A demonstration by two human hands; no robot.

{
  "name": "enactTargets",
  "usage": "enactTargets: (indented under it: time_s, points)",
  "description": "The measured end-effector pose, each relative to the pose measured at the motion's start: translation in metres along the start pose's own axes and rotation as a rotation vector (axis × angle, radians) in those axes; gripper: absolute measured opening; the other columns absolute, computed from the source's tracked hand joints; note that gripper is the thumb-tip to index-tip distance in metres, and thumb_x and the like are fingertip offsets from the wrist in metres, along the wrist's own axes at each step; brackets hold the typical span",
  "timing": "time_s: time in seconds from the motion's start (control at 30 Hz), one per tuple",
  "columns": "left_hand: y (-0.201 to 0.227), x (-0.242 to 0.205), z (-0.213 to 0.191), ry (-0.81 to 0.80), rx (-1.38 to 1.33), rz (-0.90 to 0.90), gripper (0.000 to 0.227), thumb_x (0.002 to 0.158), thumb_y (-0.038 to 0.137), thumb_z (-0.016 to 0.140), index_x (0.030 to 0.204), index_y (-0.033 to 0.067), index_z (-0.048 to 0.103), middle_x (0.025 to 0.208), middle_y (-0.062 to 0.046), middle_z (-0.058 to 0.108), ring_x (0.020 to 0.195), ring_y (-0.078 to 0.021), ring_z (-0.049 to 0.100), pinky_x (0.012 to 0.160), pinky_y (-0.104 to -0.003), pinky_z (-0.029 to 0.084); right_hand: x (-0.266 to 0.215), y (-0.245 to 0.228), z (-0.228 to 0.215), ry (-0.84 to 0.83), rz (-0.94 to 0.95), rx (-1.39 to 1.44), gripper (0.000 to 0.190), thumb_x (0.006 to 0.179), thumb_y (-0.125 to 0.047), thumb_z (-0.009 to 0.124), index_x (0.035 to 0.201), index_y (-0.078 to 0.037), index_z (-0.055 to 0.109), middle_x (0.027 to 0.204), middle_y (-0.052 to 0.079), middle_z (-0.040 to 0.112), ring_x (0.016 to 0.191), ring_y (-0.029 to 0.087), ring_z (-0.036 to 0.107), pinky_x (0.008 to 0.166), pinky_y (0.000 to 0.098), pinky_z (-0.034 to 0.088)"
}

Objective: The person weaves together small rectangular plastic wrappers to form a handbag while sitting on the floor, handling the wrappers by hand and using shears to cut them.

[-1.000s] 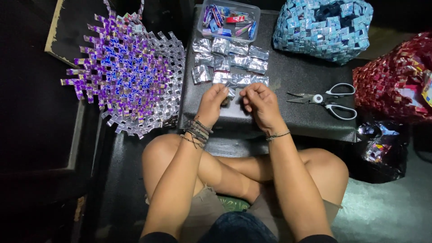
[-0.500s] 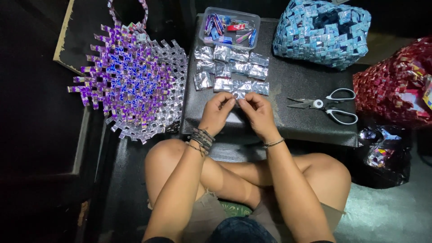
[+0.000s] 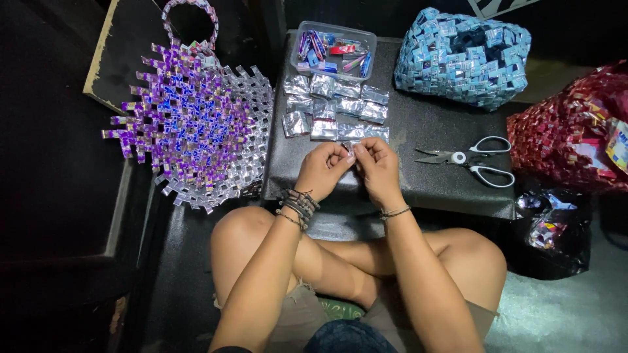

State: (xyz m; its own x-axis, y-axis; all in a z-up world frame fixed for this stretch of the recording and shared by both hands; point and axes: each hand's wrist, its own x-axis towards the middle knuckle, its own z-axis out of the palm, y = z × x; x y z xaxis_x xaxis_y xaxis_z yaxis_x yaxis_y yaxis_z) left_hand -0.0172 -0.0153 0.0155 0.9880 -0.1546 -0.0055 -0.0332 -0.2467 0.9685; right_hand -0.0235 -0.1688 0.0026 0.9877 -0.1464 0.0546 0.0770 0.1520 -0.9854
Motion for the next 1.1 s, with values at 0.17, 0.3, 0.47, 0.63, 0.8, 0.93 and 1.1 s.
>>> enactTargets:
  time_s: [0.17,0.3,0.47,0.63,0.8,0.93,1.1]
  points:
    - [-0.009,0.001,0.000,0.022,-0.134,0.015,0.010,0.089,0.014,0.073,0.088,0.0051,0.070,0.068,0.001,0.050,0.064,-0.0087,0.054,0.062,-0.026,0.049,-0.005,-0.009,0.008,0.058,-0.008,-0.079,0.008,0.101,-0.010,0.067,0.098,-0.003,0.067,0.066,0.000,0.057,0.057,0.004,0.054,0.050,0.0164,0.040]
    - [0.004,-0.002,-0.002,0.042,-0.143,0.045,0.008,0.093,0.011,0.068,0.090,0.0033,0.069,0.071,-0.001,0.052,0.066,-0.0105,0.056,0.063,-0.028,0.050,-0.005,-0.007,0.012,0.089,-0.028,-0.136,0.007,0.101,-0.010,0.067,0.099,-0.004,0.067,0.065,-0.002,0.056,0.060,0.002,0.051,0.054,0.0161,0.038]
    - [-0.009,0.001,0.002,0.057,-0.040,0.102,0.017,0.093,0.017,0.071,0.086,0.0028,0.067,0.073,-0.006,0.054,0.068,-0.0166,0.059,0.066,-0.031,0.050,-0.006,0.003,0.010,0.081,-0.028,-0.174,0.006,0.099,-0.010,0.070,0.101,-0.004,0.069,0.067,-0.001,0.059,0.063,0.003,0.054,0.058,0.0175,0.042]
    - [-0.015,0.001,-0.004,0.097,-0.145,0.117,0.017,0.097,0.018,0.068,0.087,0.0046,0.069,0.084,-0.007,0.059,0.083,-0.0166,0.062,0.078,-0.031,0.051,-0.008,0.000,0.011,-0.017,-0.031,-0.151,0.020,0.090,-0.008,0.079,0.108,-0.003,0.072,0.080,0.002,0.068,0.072,0.006,0.066,0.066,0.0207,0.053]
    - [-0.013,-0.001,-0.007,0.130,-0.263,0.205,0.018,0.102,0.016,0.065,0.098,0.0015,0.075,0.112,-0.012,0.066,0.107,-0.0198,0.063,0.093,-0.035,0.049,-0.012,0.001,0.015,-0.029,-0.116,-0.301,0.007,0.093,-0.009,0.078,0.097,-0.005,0.076,0.071,0.005,0.067,0.069,0.009,0.063,0.058,0.0243,0.052]
    - [-0.023,0.001,-0.007,0.099,-0.328,0.199,0.018,0.099,0.016,0.069,0.092,0.0006,0.075,0.115,-0.012,0.067,0.108,-0.0208,0.065,0.093,-0.033,0.051,-0.015,-0.004,0.020,-0.078,-0.387,-0.538,0.012,0.086,-0.008,0.081,0.085,-0.005,0.070,0.085,0.010,0.060,0.073,0.028,0.063,0.061,0.0327,0.049]
    - [-0.015,-0.002,-0.015,0.043,-0.646,0.132,0.018,0.098,0.010,0.062,0.086,-0.0028,0.063,0.130,-0.019,0.058,0.124,-0.0252,0.055,0.109,-0.038,0.041,-0.016,-0.019,0.027,-0.082,-0.449,-0.581,0.011,0.092,-0.006,0.073,0.102,-0.004,0.075,0.108,0.017,0.061,0.095,0.037,0.066,0.074,0.0408,0.055]
